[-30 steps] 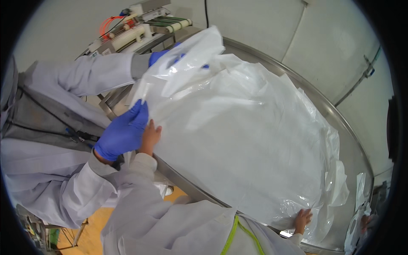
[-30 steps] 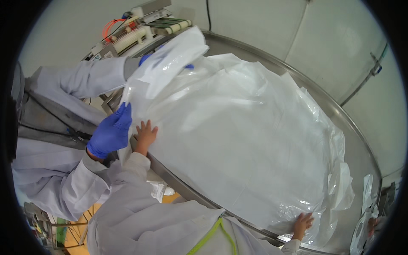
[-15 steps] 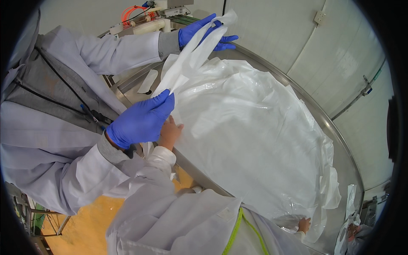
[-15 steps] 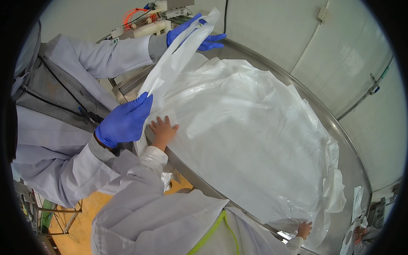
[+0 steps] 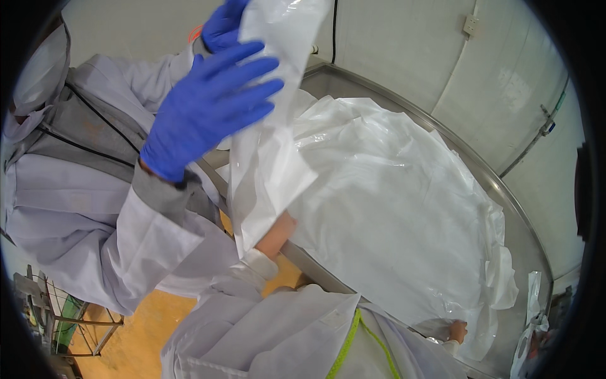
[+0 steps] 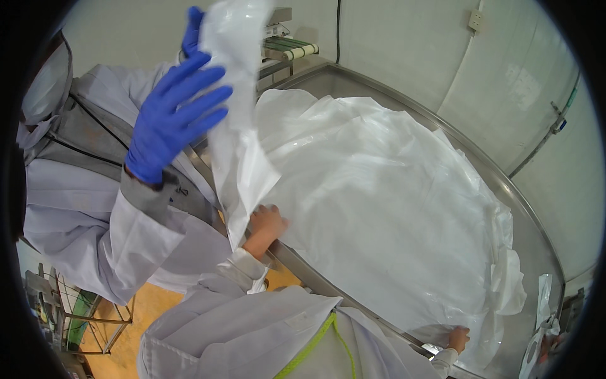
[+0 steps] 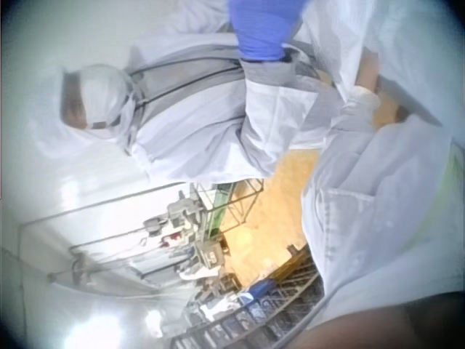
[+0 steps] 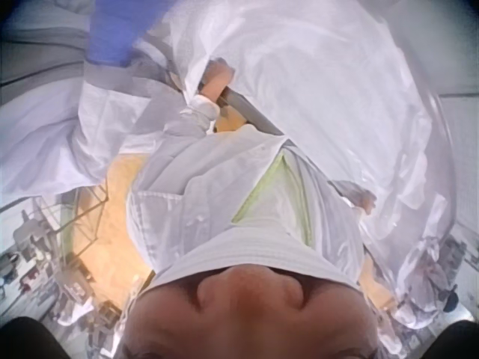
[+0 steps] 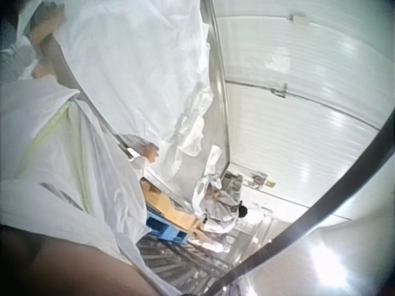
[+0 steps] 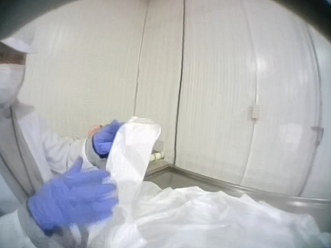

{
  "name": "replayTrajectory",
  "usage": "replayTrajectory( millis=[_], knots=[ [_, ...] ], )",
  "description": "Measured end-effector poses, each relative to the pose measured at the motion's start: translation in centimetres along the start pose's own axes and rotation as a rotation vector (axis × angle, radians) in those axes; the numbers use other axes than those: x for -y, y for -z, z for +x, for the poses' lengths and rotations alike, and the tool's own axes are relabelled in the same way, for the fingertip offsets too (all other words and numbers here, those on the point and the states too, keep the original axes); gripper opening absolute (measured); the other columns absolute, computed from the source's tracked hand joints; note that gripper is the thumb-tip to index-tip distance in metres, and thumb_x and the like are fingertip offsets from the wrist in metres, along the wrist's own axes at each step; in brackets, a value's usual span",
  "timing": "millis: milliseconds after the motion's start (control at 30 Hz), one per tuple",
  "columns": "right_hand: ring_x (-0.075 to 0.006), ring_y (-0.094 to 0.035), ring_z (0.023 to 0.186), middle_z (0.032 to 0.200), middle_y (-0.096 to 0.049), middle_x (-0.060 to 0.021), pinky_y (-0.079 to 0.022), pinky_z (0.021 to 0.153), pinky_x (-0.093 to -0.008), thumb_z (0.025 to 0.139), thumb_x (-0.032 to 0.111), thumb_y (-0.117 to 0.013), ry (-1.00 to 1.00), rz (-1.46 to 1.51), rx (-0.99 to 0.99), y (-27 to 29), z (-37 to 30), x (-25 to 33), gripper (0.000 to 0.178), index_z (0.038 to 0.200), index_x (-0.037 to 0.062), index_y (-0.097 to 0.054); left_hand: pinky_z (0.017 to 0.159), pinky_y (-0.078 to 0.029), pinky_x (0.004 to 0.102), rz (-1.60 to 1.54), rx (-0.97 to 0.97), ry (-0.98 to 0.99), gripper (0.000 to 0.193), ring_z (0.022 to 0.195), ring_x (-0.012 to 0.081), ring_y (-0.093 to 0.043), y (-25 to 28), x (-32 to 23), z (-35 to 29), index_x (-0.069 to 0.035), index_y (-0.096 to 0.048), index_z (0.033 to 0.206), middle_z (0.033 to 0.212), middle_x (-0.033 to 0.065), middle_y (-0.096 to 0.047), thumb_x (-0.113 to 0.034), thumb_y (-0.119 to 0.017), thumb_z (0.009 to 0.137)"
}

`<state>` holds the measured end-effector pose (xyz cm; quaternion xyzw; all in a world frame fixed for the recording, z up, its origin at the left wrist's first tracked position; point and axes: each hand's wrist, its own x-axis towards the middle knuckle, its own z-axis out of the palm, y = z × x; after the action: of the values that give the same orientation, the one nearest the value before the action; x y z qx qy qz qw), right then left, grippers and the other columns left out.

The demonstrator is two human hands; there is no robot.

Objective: The person cuts a long white plastic sheet with scissors, then lays it flat on a stainless steel table. They smooth the sheet, fold it, and apply tape to secure the edges. Another person in protective gear assists by holding the sheet.

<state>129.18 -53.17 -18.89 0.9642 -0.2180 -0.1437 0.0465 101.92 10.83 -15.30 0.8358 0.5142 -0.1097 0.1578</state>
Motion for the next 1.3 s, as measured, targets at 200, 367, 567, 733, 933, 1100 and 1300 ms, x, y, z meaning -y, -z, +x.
replayTrajectory(
  millis=[200, 367, 567, 733, 933, 1100, 1300],
  knots=[
    [-0.0419, -0.027, 0.131, 0.144, -0.026, -0.0162, -0.032, 0.096, -0.0641, 0.088, 0.029, -0.050, 0.109, 0.019, -0.254, 1.5, -6.8, 7.9, 0.056, 0.139, 0.0189, -0.030, 0.105, -0.008, 0.0644, 0.057, -0.117, -0.171, 0.061, 0.130, 0.0412, -0.031, 1.8, -1.0, -2.9, -0.010, -0.047, 0.131, 0.142, 0.0194, -0.033, -0.048, -0.052, 0.084],
    [-0.0405, -0.020, 0.135, 0.148, -0.021, -0.0174, -0.026, 0.101, -0.0613, 0.083, 0.029, -0.058, 0.521, 0.115, -0.233, 1.3, -15.4, 16.9, 0.063, 0.139, 0.0139, -0.032, 0.105, -0.005, 0.0653, 0.089, -0.105, -0.186, 0.060, 0.133, 0.0432, -0.023, 4.1, -2.0, -3.8, -0.008, -0.044, 0.133, 0.144, 0.0223, -0.028, -0.046, -0.052, 0.087],
    [-0.0438, -0.016, 0.135, 0.148, -0.015, -0.0218, -0.023, 0.102, -0.0616, 0.081, 0.024, -0.060, 0.784, 0.201, -0.028, 0.7, -25.4, 20.8, 0.065, 0.138, 0.0106, -0.031, 0.104, -0.006, 0.0664, 0.104, -0.112, -0.238, 0.063, 0.134, 0.0428, -0.021, 3.9, -3.0, -4.5, -0.008, -0.043, 0.133, 0.146, 0.0227, -0.024, -0.048, -0.053, 0.086],
    [-0.0441, -0.012, 0.136, 0.149, -0.011, -0.0216, -0.020, 0.103, -0.0624, 0.083, 0.019, -0.058, 0.815, 0.222, 0.000, -0.1, -27.8, 20.7, 0.065, 0.139, 0.0080, -0.028, 0.103, -0.009, 0.0680, 0.142, -0.123, -0.258, 0.062, 0.134, 0.0420, -0.022, 3.3, -3.1, -5.2, -0.012, -0.044, 0.133, 0.146, 0.0220, -0.025, -0.050, -0.052, 0.085],
    [-0.0433, -0.009, 0.137, 0.149, -0.009, -0.0203, -0.018, 0.103, -0.0633, 0.083, 0.016, -0.057, 0.802, 0.213, 0.048, 0.6, -27.8, 20.4, 0.065, 0.140, 0.0066, -0.027, 0.101, -0.008, 0.0692, 0.149, -0.116, -0.259, 0.059, 0.133, 0.0441, -0.021, 3.4, -2.7, -5.5, -0.011, -0.047, 0.130, 0.145, 0.0238, -0.025, -0.048, -0.054, 0.084],
    [-0.0428, -0.009, 0.137, 0.149, -0.009, -0.0202, -0.018, 0.103, -0.0638, 0.082, 0.016, -0.057, 0.814, 0.206, 0.061, 0.5, -27.6, 20.4, 0.066, 0.140, 0.0065, -0.027, 0.102, -0.008, 0.0689, 0.130, -0.079, -0.237, 0.058, 0.133, 0.0446, -0.020, 3.8, -2.5, -6.2, -0.011, -0.048, 0.128, 0.145, 0.0243, -0.024, -0.047, -0.055, 0.084],
    [-0.0431, -0.012, 0.137, 0.149, -0.012, -0.0208, -0.021, 0.101, -0.0638, 0.082, 0.018, -0.058, 0.856, 0.200, -0.001, -2.0, -26.0, 20.7, 0.065, 0.139, 0.0066, -0.028, 0.102, -0.003, 0.0697, 0.111, -0.043, -0.230, 0.057, 0.137, 0.0446, -0.010, 3.9, -2.9, -6.6, -0.010, -0.051, 0.128, 0.147, 0.0239, -0.020, -0.046, -0.056, 0.083]
  ],
)
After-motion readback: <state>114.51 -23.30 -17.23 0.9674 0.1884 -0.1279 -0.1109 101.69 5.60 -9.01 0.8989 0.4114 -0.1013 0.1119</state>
